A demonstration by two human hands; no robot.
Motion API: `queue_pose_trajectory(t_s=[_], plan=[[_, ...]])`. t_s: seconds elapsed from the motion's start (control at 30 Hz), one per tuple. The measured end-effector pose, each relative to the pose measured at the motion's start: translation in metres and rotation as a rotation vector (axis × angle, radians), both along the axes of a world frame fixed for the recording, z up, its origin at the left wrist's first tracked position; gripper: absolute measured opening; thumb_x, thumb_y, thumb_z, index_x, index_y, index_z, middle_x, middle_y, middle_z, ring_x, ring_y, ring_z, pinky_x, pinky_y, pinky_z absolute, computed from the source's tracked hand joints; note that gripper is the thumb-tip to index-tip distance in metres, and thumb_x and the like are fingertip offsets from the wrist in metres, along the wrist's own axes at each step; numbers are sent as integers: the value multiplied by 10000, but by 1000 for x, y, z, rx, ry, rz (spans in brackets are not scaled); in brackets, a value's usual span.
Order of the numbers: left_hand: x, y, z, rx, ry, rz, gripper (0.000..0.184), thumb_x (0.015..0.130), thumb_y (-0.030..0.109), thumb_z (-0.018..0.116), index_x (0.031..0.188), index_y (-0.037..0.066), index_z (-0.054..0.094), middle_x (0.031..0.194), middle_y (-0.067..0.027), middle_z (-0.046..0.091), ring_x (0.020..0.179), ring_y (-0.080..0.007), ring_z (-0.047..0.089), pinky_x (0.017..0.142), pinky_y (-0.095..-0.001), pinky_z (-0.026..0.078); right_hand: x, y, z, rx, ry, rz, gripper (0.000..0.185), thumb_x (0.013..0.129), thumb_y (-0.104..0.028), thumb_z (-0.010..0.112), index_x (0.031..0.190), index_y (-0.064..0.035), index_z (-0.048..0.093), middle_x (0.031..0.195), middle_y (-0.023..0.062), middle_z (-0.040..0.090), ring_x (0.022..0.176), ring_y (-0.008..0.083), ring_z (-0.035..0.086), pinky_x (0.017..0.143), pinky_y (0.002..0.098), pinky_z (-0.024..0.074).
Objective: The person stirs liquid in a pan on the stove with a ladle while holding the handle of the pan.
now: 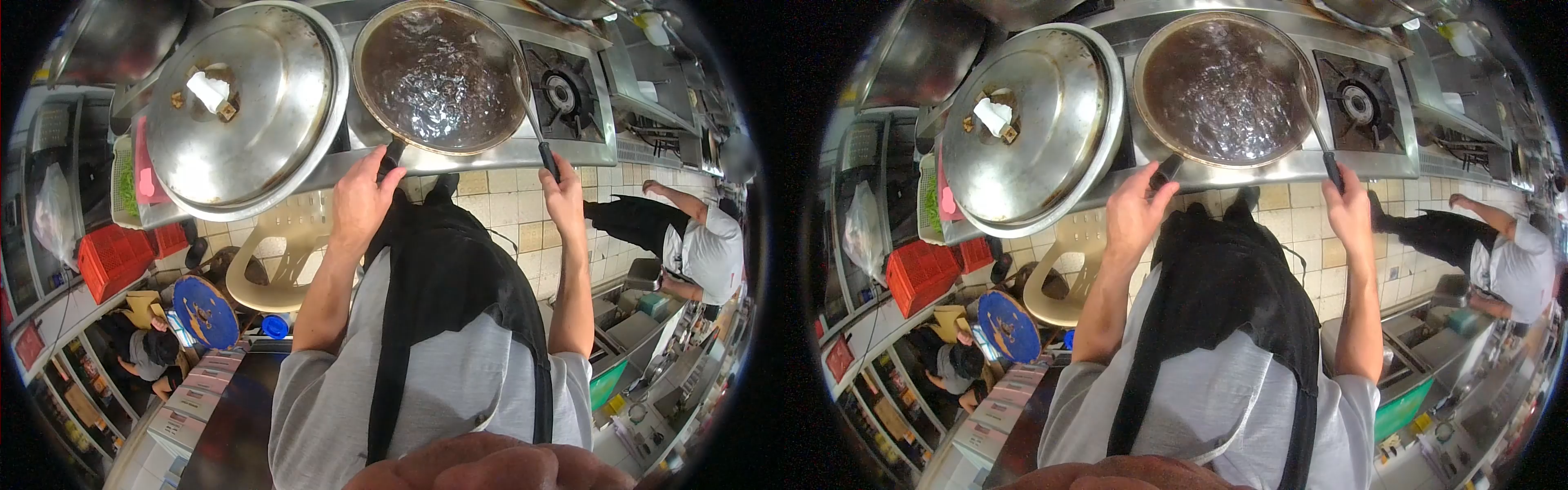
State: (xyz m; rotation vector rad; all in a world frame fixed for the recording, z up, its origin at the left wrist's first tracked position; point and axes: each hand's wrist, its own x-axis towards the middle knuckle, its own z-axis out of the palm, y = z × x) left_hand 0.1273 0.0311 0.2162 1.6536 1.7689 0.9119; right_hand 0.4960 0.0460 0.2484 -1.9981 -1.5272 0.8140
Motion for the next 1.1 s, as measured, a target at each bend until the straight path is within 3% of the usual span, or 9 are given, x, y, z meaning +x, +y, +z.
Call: queue_pose_trajectory(t_s=[0.3,0.6,0.9,1.1], plan=[[1,0,8,-50,-11,11,533,886,318,832,1278,-13,691,1103,-213,745,893,-304,746,785,-377,598,-16,16,-14,-14,29,97,434,967,-187,640,1328,54,620,973,182,716,879,214,655,834,362,520],[2,0,10,-54,-31,25,518,883,316,834,1269,-2,700,1079,-215,745,881,-314,736,775,-384,590,-35,28,-12,-83,25,168,402,958,-170,654,1294,48,642,921,190,715,851,216,653,813,368,525],[2,-1,5,-3,-16,29,511,887,309,832,1271,-1,700,1082,-214,744,881,-323,729,780,-391,587,-51,29,-6,-87,61,240,416,958,-162,662,1320,41,636,1010,207,728,930,207,671,870,360,524],[1,-2,4,14,-3,19,515,886,307,834,1263,-17,699,1071,-219,743,890,-323,731,776,-391,589,-61,31,-5,-168,171,251,423,978,-164,653,1336,60,623,1042,165,728,957,168,638,890,339,510]])
